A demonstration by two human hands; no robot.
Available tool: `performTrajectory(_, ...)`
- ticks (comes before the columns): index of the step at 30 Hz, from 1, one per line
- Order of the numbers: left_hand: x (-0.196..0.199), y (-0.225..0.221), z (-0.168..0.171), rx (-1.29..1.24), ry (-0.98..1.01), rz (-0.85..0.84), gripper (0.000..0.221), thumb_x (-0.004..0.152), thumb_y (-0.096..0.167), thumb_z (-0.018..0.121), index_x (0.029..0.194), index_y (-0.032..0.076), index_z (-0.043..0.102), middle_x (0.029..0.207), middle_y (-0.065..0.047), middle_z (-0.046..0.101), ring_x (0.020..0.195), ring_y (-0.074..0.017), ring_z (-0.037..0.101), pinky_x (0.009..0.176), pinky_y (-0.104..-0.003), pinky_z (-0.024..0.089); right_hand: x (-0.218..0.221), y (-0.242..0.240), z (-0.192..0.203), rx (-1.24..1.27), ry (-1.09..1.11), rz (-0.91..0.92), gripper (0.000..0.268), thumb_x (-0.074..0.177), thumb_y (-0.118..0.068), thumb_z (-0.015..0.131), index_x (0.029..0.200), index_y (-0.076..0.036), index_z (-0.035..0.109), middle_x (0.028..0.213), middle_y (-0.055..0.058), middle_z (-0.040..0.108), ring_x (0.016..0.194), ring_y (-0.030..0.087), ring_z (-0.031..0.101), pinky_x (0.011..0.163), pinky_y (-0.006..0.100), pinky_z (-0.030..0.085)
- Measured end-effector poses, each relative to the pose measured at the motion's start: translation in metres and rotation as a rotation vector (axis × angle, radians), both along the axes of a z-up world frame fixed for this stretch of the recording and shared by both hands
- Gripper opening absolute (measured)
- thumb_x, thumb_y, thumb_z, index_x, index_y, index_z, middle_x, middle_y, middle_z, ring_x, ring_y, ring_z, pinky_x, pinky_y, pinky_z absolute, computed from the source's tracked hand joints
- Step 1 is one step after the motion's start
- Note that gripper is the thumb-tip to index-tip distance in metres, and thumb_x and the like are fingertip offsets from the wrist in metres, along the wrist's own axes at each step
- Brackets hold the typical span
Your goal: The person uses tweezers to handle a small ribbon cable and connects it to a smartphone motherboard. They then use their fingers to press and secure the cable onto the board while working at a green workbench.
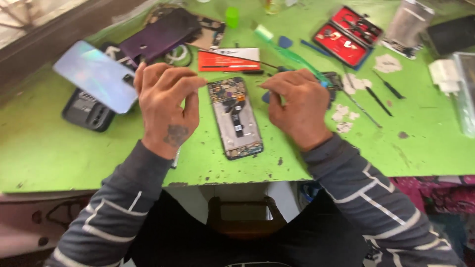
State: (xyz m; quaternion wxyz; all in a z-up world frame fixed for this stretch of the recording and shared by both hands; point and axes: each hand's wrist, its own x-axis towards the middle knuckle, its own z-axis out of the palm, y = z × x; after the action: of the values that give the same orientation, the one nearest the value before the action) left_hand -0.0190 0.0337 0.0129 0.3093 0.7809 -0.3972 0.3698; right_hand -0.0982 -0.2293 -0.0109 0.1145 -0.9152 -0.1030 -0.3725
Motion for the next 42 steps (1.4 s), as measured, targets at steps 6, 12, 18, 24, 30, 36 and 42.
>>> performTrajectory(6,0.002,0.005,0.02,-0.08,0.141,-0.098,0.019,0.099,-0.007,0.067,0.103,0.009,0.077,0.101,-0.006,0.075,0.097,-0.0281,0.06,0.088,-0.043,0.049,-0.001,0.003,-0.007,0.082,0.011,0.024,0.014,0.096,-0.011,0.071,0.098,-0.019,0.081,0.099,0.0,0.078,0.09,0.026,0.07,0.067,0.045,0.057)
performTrajectory(12,0.005,-0.013,0.01,0.244,0.152,-0.087,0.011,0.098,0.016,0.073,0.105,0.019,0.081,0.103,0.0,0.079,0.1,-0.0246,0.063,0.098,-0.047,0.041,-0.002,0.009,0.002,0.001,-0.006,0.046,0.007,0.09,-0.017,0.079,0.095,-0.017,0.084,0.097,0.001,0.079,0.089,0.025,0.07,0.067,0.043,0.056)
performTrajectory(18,0.004,-0.013,0.006,0.061,0.009,-0.166,0.008,0.096,0.0,0.078,0.1,0.006,0.081,0.099,-0.012,0.08,0.101,-0.0299,0.07,0.106,-0.051,0.045,-0.014,0.001,0.022,0.161,-0.086,0.073,0.004,0.089,-0.015,0.076,0.091,-0.013,0.08,0.094,0.006,0.079,0.083,0.025,0.071,0.073,0.042,0.056)
performTrajectory(24,0.01,-0.004,-0.015,0.116,0.032,-0.109,0.009,0.096,0.002,0.082,0.1,0.01,0.083,0.093,-0.006,0.079,0.098,-0.0305,0.068,0.098,-0.046,0.046,-0.045,-0.066,0.025,0.28,-0.037,-0.057,0.006,0.099,-0.005,0.075,0.103,-0.006,0.08,0.092,0.01,0.08,0.085,0.02,0.076,0.082,0.036,0.063)
performTrajectory(30,0.011,-0.009,-0.017,0.113,0.042,-0.084,0.01,0.094,0.006,0.082,0.098,0.015,0.082,0.09,-0.002,0.079,0.097,-0.0277,0.071,0.098,-0.044,0.047,-0.087,-0.166,0.033,0.252,0.342,-0.511,0.017,0.099,-0.006,0.079,0.114,-0.013,0.082,0.104,0.006,0.082,0.078,0.009,0.073,0.058,0.016,0.055)
performTrajectory(36,0.013,-0.009,-0.02,0.126,0.068,-0.075,0.011,0.096,0.007,0.085,0.099,0.017,0.082,0.091,0.0,0.078,0.097,-0.0284,0.069,0.09,-0.044,0.048,-0.105,-0.179,0.011,0.224,0.351,-0.627,0.012,0.098,-0.01,0.08,0.109,-0.013,0.084,0.1,0.006,0.081,0.069,0.008,0.069,0.053,0.019,0.053)
performTrajectory(42,0.014,-0.009,-0.02,0.126,0.075,-0.084,0.009,0.097,0.007,0.084,0.1,0.015,0.082,0.091,-0.001,0.079,0.095,-0.0274,0.07,0.091,-0.045,0.052,-0.116,-0.157,-0.011,-0.02,0.044,-0.487,0.016,0.098,-0.02,0.088,0.112,-0.012,0.084,0.1,0.008,0.081,0.089,0.021,0.074,0.072,0.035,0.06)
